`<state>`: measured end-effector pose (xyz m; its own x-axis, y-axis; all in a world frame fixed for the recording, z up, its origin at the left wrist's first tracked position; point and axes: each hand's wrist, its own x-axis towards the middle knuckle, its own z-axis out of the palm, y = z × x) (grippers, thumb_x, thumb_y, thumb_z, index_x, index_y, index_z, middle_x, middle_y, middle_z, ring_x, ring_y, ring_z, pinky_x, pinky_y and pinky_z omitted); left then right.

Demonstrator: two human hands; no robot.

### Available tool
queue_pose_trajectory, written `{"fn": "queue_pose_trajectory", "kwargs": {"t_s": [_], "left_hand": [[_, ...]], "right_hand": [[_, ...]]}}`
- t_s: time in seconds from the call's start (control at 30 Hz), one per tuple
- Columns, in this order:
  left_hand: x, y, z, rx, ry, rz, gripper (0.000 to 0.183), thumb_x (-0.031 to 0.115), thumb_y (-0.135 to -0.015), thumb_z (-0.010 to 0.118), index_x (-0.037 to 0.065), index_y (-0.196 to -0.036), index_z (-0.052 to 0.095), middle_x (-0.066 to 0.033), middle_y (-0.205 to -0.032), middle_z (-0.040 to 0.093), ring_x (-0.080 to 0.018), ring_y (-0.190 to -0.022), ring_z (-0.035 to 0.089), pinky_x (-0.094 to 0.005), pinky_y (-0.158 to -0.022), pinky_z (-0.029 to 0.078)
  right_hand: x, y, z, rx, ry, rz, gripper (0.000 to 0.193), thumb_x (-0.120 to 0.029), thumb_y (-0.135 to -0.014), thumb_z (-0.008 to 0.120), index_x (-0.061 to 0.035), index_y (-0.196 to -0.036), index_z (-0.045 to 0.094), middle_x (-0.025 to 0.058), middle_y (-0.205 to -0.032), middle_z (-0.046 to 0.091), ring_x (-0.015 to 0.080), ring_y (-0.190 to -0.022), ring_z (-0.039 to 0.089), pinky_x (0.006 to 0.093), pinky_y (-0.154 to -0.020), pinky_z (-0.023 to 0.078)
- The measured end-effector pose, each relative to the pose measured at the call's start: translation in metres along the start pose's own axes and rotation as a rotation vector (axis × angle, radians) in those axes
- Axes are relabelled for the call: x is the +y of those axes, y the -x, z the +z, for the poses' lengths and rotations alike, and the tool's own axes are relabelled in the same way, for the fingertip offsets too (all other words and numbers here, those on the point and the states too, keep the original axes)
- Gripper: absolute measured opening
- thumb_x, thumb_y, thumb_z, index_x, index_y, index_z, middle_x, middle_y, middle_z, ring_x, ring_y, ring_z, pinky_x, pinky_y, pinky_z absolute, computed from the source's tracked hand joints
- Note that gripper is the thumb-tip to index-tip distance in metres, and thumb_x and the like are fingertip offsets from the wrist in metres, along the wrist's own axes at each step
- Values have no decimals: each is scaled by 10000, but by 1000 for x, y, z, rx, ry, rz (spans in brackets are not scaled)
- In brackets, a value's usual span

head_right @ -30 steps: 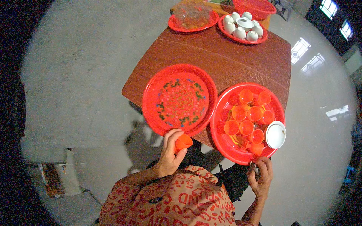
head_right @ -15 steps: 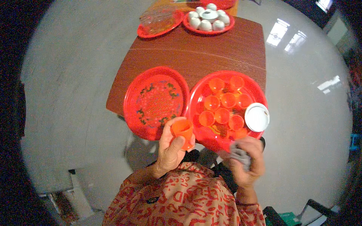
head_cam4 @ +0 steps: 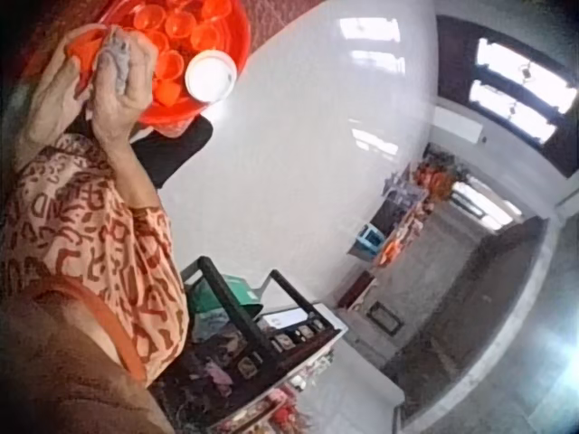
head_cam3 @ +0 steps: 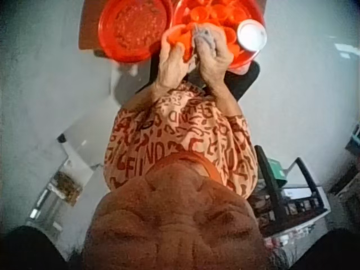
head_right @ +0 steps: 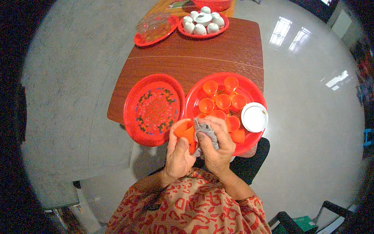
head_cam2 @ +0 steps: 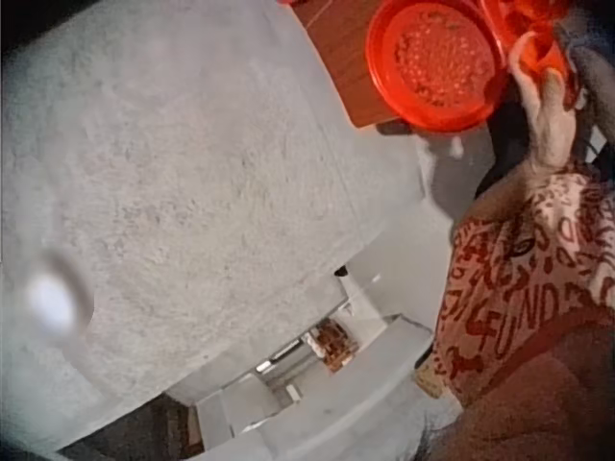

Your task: The person wipes small white ceramic cups and a large red decorative tray with a grey cloth. They then wipe several small orange plastic cups. The person handles the items one at a time, wiping them thoroughly before placing them back on the table.

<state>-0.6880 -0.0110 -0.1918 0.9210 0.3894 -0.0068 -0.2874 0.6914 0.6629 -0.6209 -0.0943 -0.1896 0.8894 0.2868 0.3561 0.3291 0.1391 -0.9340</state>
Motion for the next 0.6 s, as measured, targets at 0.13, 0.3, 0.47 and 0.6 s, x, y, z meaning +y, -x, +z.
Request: {"fn": "queue_pose_trajectory", "kwargs": {"t_s": [0.13, 0.3, 0.47, 0.6], "left_hand": [[0, -6, -1, 16, -14, 1, 473, 241, -942, 521, 83, -1323, 291, -95, -1258, 436, -186, -1148, 451, -362, -985, 380], [9, -8, -5, -40, -142, 41, 504, 285, -931, 533, 61, -1325, 313, -78, -1205, 481, -156, -1094, 488, -309, -950, 407], [20, -7, -10, -91, -233, 13, 582, 275, -876, 621, 24, -1318, 336, -95, -1163, 506, -160, -1060, 517, -303, -919, 439], [25, -4, -18, -166, -525, 68, 607, 212, -832, 682, 18, -1305, 355, -98, -1176, 512, -181, -1078, 513, -314, -942, 418]], "right_hand": [[-3, -2, 0, -14, -4, -32, 292, 10, -745, 650, -9, -1036, 634, 126, -1037, 578, 226, -935, 574, 309, -808, 464], [-7, 4, -1, -170, 207, -481, 374, 42, -628, 671, -9, -997, 637, 129, -971, 581, 272, -845, 569, 351, -738, 459], [-6, -2, -29, -259, 316, -399, 363, 33, -647, 660, -1, -1006, 624, 131, -962, 587, 270, -858, 581, 361, -749, 470], [-22, -14, -48, -147, 125, -181, 370, 43, -669, 656, -19, -1032, 622, 128, -1001, 566, 243, -904, 586, 331, -776, 475]]}}
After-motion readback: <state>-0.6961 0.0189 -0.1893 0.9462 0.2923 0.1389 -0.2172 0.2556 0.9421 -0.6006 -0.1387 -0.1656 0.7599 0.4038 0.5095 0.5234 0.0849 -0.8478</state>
